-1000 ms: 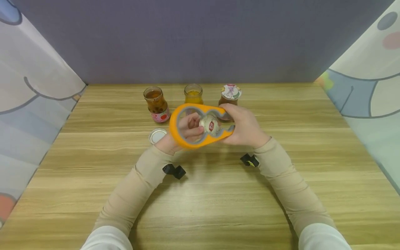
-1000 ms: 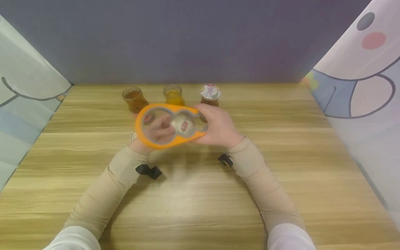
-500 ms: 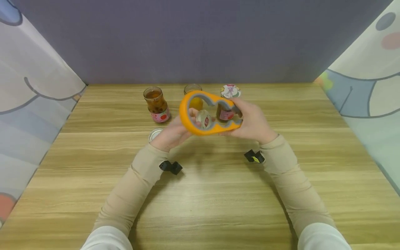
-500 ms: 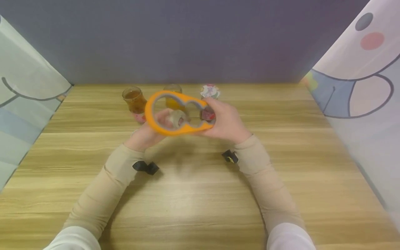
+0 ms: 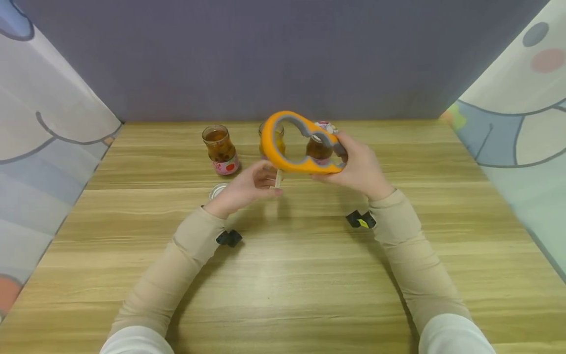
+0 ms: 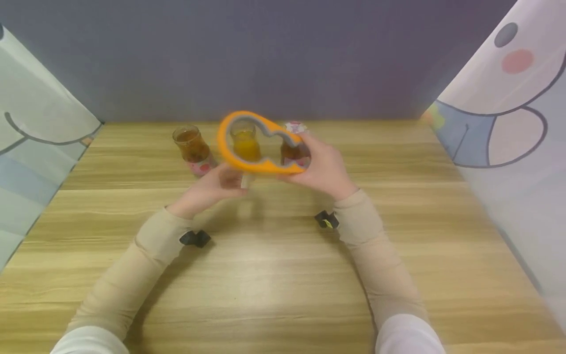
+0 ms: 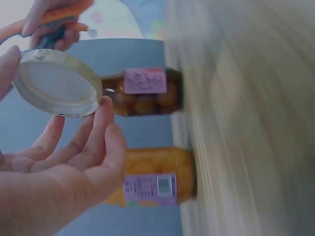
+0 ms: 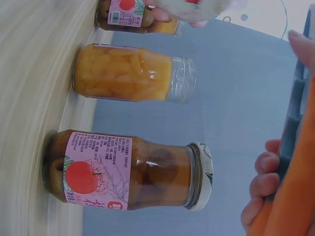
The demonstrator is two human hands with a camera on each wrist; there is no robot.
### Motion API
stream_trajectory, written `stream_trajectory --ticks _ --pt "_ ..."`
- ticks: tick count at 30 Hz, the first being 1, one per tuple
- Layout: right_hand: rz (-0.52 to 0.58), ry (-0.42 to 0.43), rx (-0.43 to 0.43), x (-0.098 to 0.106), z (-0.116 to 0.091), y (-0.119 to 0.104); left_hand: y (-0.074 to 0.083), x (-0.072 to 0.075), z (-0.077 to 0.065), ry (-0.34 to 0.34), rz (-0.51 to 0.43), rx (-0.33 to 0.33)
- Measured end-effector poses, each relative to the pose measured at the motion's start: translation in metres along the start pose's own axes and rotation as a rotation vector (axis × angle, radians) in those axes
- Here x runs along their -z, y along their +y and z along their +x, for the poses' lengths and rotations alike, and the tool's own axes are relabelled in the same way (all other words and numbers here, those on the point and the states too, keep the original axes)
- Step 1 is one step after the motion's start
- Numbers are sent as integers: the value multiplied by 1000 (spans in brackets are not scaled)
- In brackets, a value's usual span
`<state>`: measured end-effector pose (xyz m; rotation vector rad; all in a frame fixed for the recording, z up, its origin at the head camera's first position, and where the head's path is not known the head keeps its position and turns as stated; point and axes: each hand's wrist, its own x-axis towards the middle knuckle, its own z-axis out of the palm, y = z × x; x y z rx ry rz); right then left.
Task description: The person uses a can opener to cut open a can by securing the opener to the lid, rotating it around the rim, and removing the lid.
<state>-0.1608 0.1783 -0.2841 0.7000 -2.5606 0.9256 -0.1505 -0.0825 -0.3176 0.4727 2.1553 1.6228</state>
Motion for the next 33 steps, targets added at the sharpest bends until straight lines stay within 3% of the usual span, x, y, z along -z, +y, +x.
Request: stream_trajectory --ticks 5,14,22,26,33 --pt "-33 -47 -76 5 1 3 -2 3 0 16 256 -1" --pt "-19 -30 -267 32 1 14 -9 3 10 5 535 2" --pt "-41 -20 -327 43 1 22 -18 2 22 -7 784 -11" --pt "-55 -36 -349 45 1 23 -15 -1 24 -20 869 -21" --pt "-40 -11 -407 49 0 28 -13 -6 27 -41 957 25"
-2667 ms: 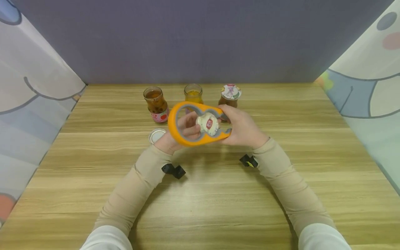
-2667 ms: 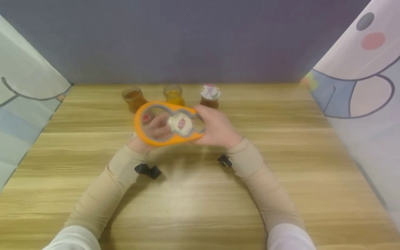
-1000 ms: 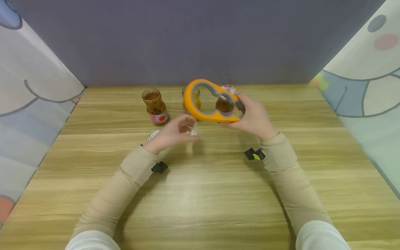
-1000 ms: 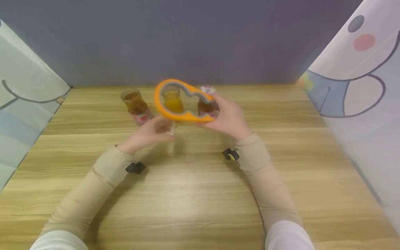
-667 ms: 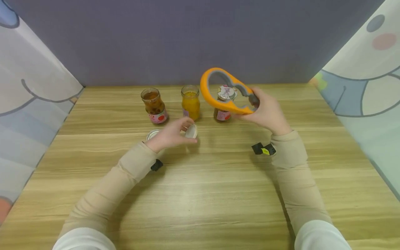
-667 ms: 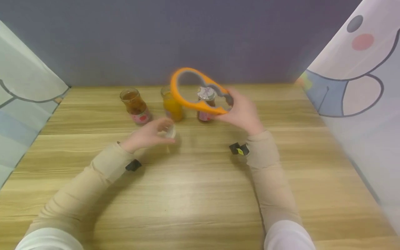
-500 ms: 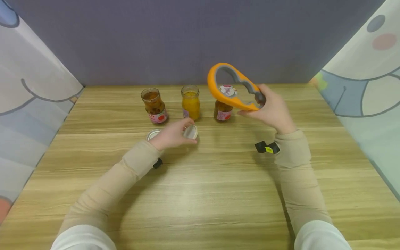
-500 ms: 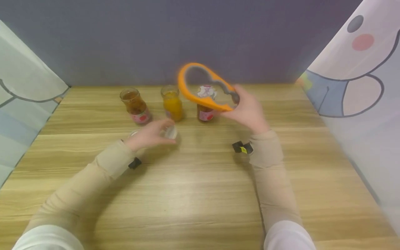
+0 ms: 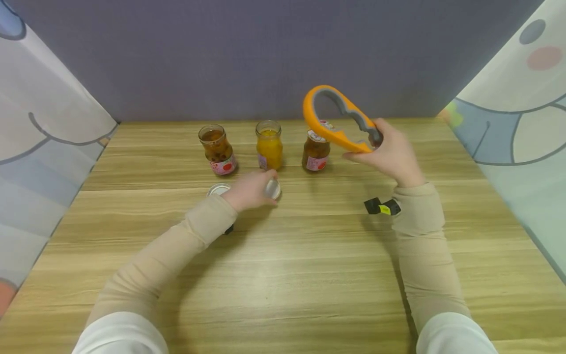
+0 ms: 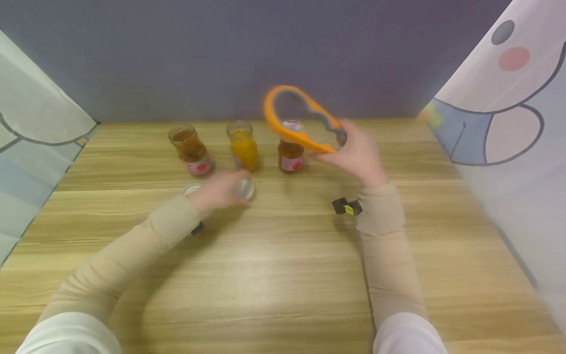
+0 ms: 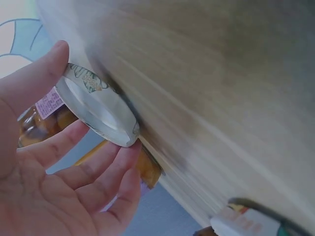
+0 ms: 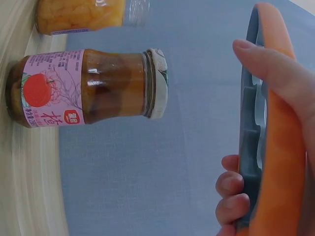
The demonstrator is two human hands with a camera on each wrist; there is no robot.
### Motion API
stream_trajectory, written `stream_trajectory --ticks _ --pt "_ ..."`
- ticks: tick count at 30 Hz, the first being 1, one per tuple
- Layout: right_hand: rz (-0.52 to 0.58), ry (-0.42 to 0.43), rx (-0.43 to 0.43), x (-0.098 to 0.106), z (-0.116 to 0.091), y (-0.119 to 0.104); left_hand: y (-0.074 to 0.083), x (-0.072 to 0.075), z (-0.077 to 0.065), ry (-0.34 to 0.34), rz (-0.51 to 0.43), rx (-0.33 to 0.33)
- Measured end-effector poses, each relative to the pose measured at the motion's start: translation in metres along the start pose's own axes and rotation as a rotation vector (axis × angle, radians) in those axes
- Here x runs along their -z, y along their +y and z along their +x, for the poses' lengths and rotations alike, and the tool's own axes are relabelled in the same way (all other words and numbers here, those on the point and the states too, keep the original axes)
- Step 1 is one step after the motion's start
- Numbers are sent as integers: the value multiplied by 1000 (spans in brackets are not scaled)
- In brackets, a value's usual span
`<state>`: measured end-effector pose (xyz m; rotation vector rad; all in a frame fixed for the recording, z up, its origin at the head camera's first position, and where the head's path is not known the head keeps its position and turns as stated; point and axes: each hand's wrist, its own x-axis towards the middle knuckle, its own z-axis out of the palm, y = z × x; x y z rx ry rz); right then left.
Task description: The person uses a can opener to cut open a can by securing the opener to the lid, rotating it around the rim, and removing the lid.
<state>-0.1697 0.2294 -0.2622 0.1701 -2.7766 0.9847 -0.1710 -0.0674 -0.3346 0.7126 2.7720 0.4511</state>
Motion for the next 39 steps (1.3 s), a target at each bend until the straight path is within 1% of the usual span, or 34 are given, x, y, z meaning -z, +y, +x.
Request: stream_trajectory --ticks 3,8,16,20,26,33,39 --pt "5 11 -27 2 0 2 -1 -1 2 -12 10 9" --pt "-16 29 -47 6 1 6 -1 -1 4 -28 6 22" --pt "-11 60 -105 11 2 12 1 -2 3 -39 46 44" --pt "-34 58 -110 11 3 15 1 -4 4 -39 59 51" --pt "-63 34 -110 12 3 15 -1 -5 5 -28 59 41" --pt "-39 40 -117 14 3 18 0 -4 4 -24 61 34" --pt "-40 37 -118 14 3 20 2 1 4 -16 9 23"
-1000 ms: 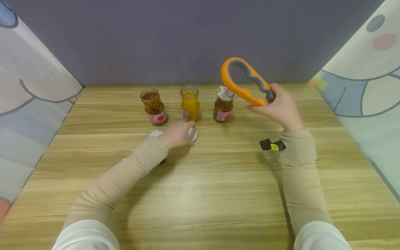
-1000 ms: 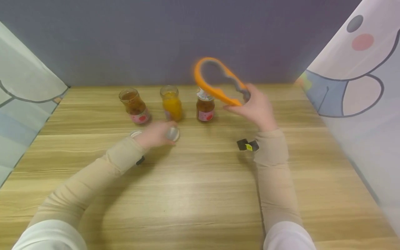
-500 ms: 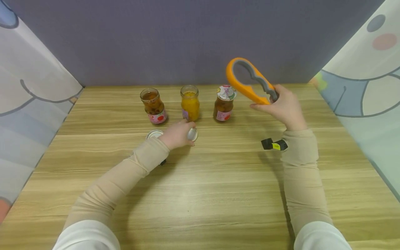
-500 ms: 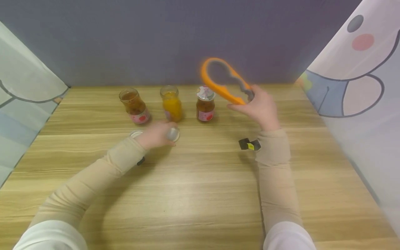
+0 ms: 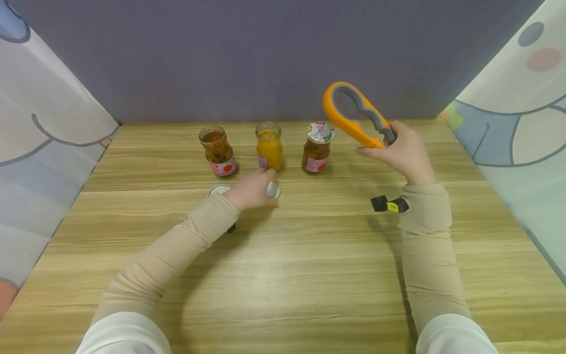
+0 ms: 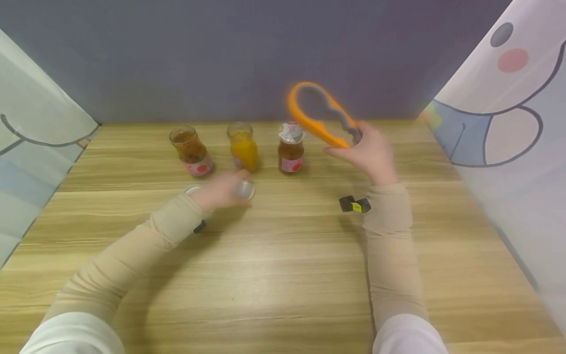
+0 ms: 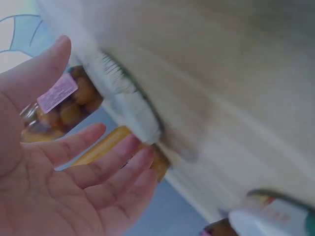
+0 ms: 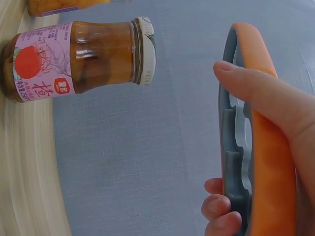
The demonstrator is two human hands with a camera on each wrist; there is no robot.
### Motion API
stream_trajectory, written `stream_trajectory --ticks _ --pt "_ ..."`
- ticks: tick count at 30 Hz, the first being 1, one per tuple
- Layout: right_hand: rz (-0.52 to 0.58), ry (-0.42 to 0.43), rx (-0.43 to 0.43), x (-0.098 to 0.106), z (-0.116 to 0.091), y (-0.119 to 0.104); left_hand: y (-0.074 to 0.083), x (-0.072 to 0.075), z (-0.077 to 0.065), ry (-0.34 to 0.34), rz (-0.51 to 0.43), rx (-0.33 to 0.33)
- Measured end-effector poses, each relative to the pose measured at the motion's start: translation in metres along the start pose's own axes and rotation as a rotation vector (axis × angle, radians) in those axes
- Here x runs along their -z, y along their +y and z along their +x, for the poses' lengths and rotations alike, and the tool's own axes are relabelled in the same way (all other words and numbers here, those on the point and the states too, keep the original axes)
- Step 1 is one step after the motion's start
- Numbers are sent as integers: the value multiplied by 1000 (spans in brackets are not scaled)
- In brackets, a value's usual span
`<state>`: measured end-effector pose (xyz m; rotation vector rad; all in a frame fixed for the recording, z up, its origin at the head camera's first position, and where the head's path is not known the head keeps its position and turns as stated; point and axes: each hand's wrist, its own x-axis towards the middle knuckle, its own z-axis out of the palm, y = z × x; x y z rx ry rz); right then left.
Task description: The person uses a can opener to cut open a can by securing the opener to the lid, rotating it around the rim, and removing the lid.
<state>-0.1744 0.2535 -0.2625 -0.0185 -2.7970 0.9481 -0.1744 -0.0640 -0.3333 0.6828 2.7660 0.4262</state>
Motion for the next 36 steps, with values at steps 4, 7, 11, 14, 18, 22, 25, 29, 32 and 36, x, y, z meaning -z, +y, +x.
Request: stream_trajectory --ticks 4,7,11,14,18,22,25,29,32,36 --pt "0 -7 -8 1 0 0 3 8 2 15 -26 4" --pt "0 -6 -10 1 0 0 7 15 2 40 -52 1" --pt "4 -20 -30 3 0 1 16 23 4 95 -139 4" --pt "10 -35 -51 5 0 3 22 24 7 134 -238 21" --pt "23 -35 -74 10 1 6 30 22 16 170 -400 53" --pt "27 -28 -94 14 2 11 39 19 29 170 -580 101" --pt "17 -26 -98 15 3 14 43 15 40 147 -674 143" --pt "7 -33 -100 15 4 16 48 11 50 142 -737 170" --pt "4 -40 -95 15 4 16 53 8 55 152 -786 175" --pt "14 -45 -96 15 3 16 59 5 63 159 -801 172"
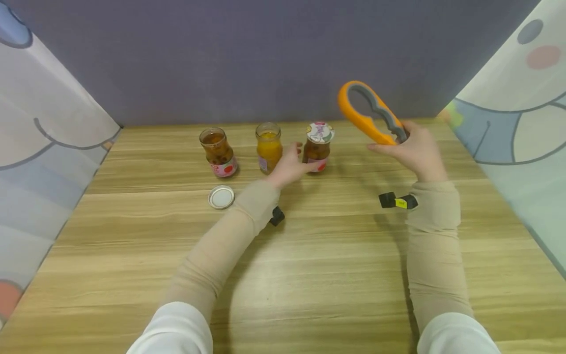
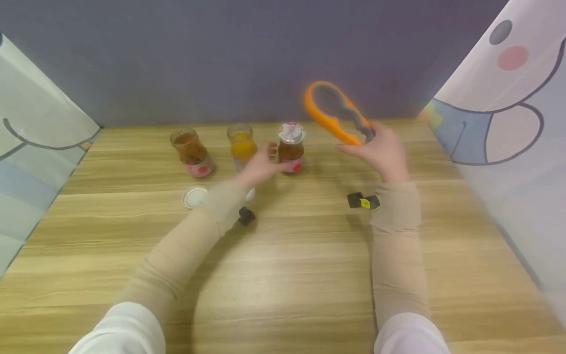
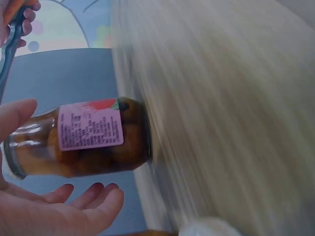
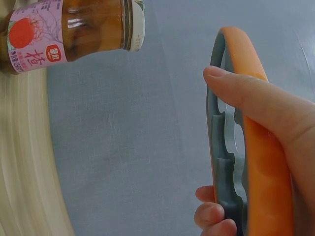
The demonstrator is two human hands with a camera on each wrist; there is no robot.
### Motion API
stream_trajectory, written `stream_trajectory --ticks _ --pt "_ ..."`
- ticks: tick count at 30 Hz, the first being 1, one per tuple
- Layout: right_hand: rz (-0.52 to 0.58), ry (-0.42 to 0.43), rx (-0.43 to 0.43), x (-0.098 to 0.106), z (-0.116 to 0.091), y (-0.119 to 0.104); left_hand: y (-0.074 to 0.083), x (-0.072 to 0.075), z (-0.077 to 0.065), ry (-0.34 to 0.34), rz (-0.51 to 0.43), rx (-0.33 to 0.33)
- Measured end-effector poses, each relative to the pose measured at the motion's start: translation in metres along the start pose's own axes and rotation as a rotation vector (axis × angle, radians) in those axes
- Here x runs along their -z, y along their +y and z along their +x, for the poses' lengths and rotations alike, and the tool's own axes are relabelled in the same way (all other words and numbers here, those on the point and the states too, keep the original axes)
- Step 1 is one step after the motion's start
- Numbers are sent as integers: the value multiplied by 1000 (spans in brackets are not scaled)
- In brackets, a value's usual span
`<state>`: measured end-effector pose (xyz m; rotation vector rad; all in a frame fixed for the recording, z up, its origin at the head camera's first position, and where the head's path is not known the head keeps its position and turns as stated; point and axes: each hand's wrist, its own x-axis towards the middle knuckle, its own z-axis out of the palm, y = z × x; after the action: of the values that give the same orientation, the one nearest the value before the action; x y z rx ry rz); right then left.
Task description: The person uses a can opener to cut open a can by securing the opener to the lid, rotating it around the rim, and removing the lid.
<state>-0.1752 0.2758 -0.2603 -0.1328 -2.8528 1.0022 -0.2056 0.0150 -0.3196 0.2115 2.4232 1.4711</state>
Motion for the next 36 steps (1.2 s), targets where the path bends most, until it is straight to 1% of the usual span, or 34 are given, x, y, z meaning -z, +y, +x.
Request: stream_trajectory --ticks 2,5,9,11,14,20,24,28,36 --pt "1 1 -7 1 0 1 2 -4 4 1 -2 -14" --pt "7 8 -11 1 -1 2 3 -8 9 -4 -50 -24" --pt "4 12 -9 2 0 4 2 -12 13 -8 -104 -22" --pt "3 10 -11 2 0 5 2 -13 14 -2 -111 -23" --pt "-3 7 -8 2 1 5 2 -14 15 7 -108 -23" --pt "-1 6 -13 2 2 6 3 -16 17 30 -69 -50" --pt "-10 3 -24 1 4 8 4 -19 18 59 -31 -44" --pt "-24 -17 -36 0 6 11 6 -22 21 87 -3 -37" --pt "-43 -37 -40 -1 8 13 3 -26 27 106 -8 -38"
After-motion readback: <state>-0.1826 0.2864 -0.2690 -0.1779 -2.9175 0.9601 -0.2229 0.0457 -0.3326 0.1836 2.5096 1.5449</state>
